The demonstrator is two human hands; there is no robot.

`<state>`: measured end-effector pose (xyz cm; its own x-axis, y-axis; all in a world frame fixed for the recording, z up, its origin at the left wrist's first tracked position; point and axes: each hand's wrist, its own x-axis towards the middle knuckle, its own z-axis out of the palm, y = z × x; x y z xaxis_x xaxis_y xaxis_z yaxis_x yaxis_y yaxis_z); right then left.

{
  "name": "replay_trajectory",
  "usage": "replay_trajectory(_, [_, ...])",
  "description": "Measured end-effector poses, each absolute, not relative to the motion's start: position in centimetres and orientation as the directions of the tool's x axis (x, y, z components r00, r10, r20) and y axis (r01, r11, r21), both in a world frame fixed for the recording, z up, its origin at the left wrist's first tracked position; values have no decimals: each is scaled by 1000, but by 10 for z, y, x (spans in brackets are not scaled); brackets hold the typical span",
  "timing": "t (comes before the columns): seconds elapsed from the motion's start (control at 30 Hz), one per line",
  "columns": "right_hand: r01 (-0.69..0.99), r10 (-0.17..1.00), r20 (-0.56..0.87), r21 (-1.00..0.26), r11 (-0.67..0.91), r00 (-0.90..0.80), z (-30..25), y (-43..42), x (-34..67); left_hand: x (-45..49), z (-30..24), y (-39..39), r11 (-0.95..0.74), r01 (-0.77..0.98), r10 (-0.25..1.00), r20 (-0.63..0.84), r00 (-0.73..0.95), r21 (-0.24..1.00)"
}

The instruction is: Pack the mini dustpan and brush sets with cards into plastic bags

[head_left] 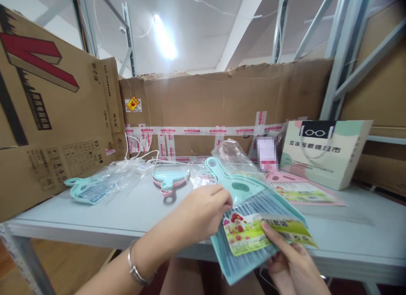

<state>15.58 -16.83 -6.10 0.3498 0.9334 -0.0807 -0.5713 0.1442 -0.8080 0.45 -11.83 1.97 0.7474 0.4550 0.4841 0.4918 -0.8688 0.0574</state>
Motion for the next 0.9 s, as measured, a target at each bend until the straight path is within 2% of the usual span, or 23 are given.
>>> replay_trajectory(0.13, [-554,933,-52,-816,165,355,-63,-163,141,14,12,-121,-895,445,398,405,823,-24])
replay_trajectory(0.23, [-578,942,-62,-802,150,331,-60,-160,136,12,9,-124,-902,429,399,466,790,45])
replay_trajectory(0.3, [-621,945,-80,-771,143,317,-55,-159,136,2,7,-125,-861,472,480,613,627,191])
replay_trajectory(0.37, [-668,938,-104,-728,155,330,-48,-160,136,-12,2,-125,-748,497,624,722,298,441])
replay_trajectory(0.4, [-685,932,-112,-709,168,345,-44,-160,135,-17,-1,-125,-665,451,707,695,127,595])
replay_trajectory(0.43, [-696,926,-116,-694,182,358,-41,-160,133,-21,-4,-126,-570,356,796,605,16,741])
replay_trajectory(0.47, [-702,921,-116,-685,196,371,-38,-160,131,-22,-8,-126,-463,227,878,479,-17,857])
replay_trajectory(0.53, [-702,919,-107,-680,210,379,-34,-160,124,-19,-14,-128,-238,-27,962,240,127,971])
replay_trajectory(0.57, [-702,924,-100,-682,207,370,-33,-160,121,-16,-17,-128,-149,-119,959,173,226,982])
replay_trajectory(0.63, [-698,939,-81,-691,189,335,-31,-158,117,-9,-19,-128,-62,-234,935,138,327,970])
replay_trajectory(0.77, [-630,960,-52,-764,139,276,-33,-152,131,-9,-18,-126,-32,-273,947,117,300,962])
replay_trajectory(0.9, [-438,944,-26,-890,129,330,-35,-141,164,-23,-14,-125,12,-266,957,66,284,964])
